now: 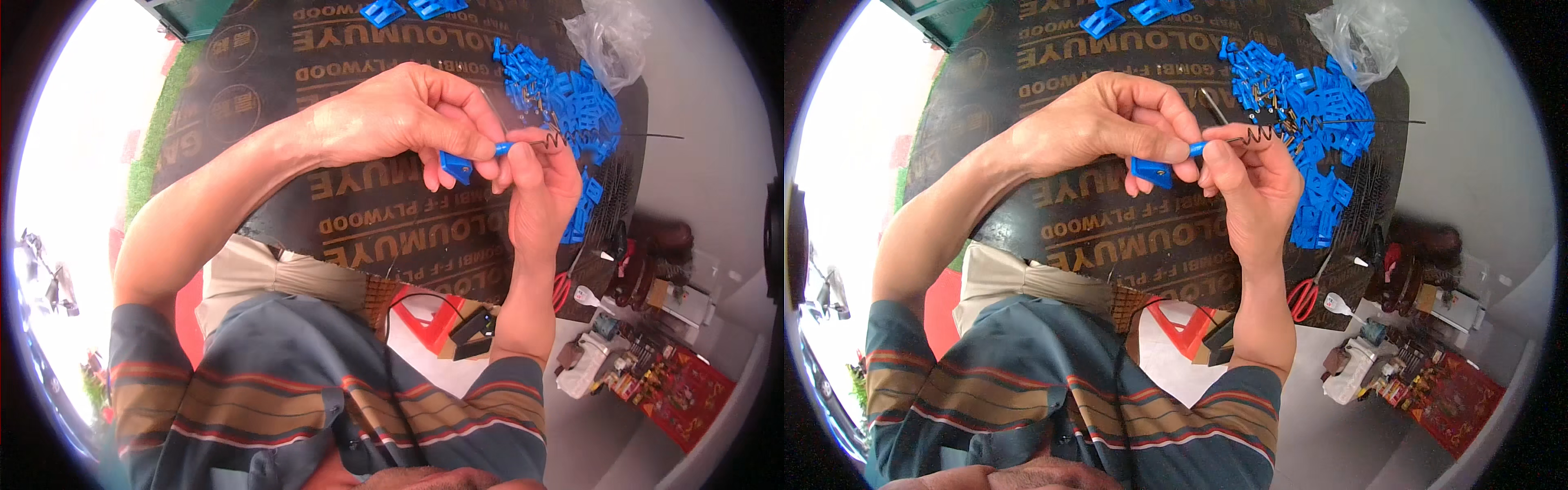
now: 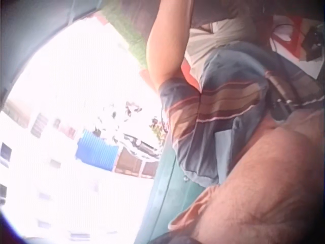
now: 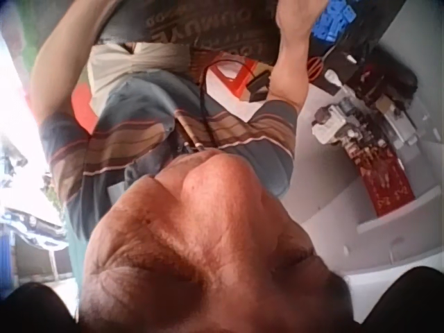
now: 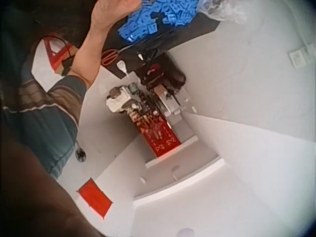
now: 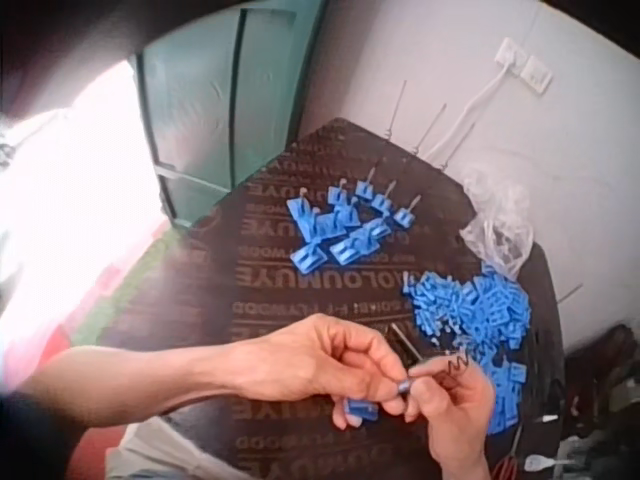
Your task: The person assembles small blue plastic clips onto a coiled metal wire by hand.
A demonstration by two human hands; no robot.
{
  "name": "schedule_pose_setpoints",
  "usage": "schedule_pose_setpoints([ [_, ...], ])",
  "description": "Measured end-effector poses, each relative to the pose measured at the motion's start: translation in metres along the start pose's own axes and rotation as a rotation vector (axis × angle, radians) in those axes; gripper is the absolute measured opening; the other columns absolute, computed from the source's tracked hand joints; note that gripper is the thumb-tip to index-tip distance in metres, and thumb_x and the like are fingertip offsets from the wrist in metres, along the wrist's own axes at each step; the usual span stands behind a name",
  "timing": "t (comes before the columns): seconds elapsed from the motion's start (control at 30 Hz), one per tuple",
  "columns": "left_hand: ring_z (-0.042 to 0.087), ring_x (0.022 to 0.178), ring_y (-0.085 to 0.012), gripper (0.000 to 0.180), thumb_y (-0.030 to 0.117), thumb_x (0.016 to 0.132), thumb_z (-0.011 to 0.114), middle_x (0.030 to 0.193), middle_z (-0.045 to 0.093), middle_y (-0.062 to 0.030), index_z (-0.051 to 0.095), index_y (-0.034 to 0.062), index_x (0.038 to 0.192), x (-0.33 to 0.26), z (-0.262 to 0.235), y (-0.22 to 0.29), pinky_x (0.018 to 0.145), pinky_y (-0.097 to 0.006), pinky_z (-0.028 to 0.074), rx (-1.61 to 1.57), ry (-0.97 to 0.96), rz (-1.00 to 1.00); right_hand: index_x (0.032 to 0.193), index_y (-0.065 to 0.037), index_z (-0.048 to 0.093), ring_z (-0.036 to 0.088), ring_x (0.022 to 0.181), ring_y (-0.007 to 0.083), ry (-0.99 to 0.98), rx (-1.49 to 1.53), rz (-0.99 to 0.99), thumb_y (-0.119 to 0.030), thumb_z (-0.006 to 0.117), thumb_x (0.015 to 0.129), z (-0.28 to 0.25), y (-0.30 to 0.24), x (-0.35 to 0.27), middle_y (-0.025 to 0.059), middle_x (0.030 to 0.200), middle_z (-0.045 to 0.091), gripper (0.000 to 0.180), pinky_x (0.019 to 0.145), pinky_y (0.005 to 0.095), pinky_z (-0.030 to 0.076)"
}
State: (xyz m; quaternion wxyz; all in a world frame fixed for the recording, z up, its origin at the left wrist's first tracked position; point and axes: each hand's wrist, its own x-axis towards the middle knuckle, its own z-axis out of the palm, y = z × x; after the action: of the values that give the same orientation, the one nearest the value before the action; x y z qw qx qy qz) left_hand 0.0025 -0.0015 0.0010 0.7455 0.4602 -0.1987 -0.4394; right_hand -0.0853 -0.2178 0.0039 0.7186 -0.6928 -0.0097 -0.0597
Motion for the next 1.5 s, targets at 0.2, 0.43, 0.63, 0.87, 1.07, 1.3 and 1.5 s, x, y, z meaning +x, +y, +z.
schedule_pose_setpoints([
  [0.2,0.071,0.077,-0.008,0.019,0.016,0.1,0.074,0.1,0.079,-0.0073,0.073,0.0015,0.112,0.0022,-0.0024,-0.0013,0.065,-0.023,0.058,-0.036,-0.008,-0.064,0.107,0.001,0.071,0.065,0.072,0.0082,0.004,0.006,0.012,-0.009,0.074,0.099,-0.0042,0.004,0.0014,0.0054,0.088,0.072,0.013,0.061,0.023,0.051],
  [0.43,0.071,0.077,-0.0081,0.018,0.016,0.1,0.073,0.1,0.079,-0.0071,0.073,0.0017,0.112,0.0057,-0.0055,-0.0048,0.065,-0.023,0.058,-0.026,-0.013,-0.054,0.106,0.001,0.071,0.065,0.072,0.0084,-0.004,-0.001,-0.001,-0.009,0.075,0.098,-0.0054,0.0066,0.0044,0.006,0.089,0.073,0.013,0.061,0.0231,0.051],
  [0.63,0.071,0.077,-0.0082,0.018,0.016,0.1,0.073,0.099,0.079,-0.0066,0.073,0.0028,0.112,0.0061,-0.0056,-0.0059,0.065,-0.024,0.058,-0.035,-0.005,-0.053,0.105,0.001,0.072,0.066,0.072,0.0084,0.016,-0.004,-0.025,-0.008,0.076,0.098,-0.0038,0.0071,0.0047,0.0062,0.088,0.073,0.012,0.061,0.023,0.051],
  [0.87,0.071,0.076,-0.0086,0.018,0.016,0.099,0.075,0.099,0.079,-0.0065,0.074,0.0028,0.111,0.0061,-0.0063,-0.0064,0.065,-0.024,0.059,-0.044,-0.001,-0.038,0.107,0.003,0.073,0.064,0.071,0.0088,0.005,-0.026,0.007,-0.006,0.069,0.101,-0.0062,0.0029,0.0041,0.0054,0.084,0.071,0.012,0.062,0.0229,0.05],
  [1.07,0.071,0.076,-0.0089,0.019,0.017,0.099,0.075,0.098,0.079,-0.0071,0.074,0.0021,0.111,0.0051,-0.0068,-0.0066,0.064,-0.024,0.059,-0.047,-0.003,-0.029,0.107,0.003,0.072,0.064,0.072,0.0084,0.008,-0.071,-0.033,-0.005,0.068,0.101,-0.0025,0.0034,0.0039,0.0054,0.085,0.071,0.011,0.064,0.0225,0.049],
  [1.3,0.072,0.076,-0.0088,0.019,0.017,0.099,0.075,0.097,0.079,-0.0073,0.074,0.0018,0.11,0.0045,-0.0067,-0.0061,0.064,-0.023,0.059,-0.056,-0.01,-0.03,0.104,0.002,0.071,0.064,0.073,0.0084,0.003,-0.056,-0.054,-0.006,0.071,0.1,-0.0047,0.0062,0.0036,0.0053,0.088,0.071,0.009,0.063,0.023,0.05],
  [1.5,0.072,0.076,-0.0087,0.019,0.016,0.099,0.074,0.098,0.079,-0.0074,0.073,0.0019,0.111,0.0048,-0.0065,-0.0072,0.064,-0.023,0.059,-0.054,0.003,-0.033,0.103,0.001,0.07,0.066,0.074,0.0089,0.001,-0.046,-0.066,-0.005,0.073,0.099,-0.0064,0.0081,0.0035,0.0068,0.092,0.073,0.008,0.064,0.0236,0.051],
])
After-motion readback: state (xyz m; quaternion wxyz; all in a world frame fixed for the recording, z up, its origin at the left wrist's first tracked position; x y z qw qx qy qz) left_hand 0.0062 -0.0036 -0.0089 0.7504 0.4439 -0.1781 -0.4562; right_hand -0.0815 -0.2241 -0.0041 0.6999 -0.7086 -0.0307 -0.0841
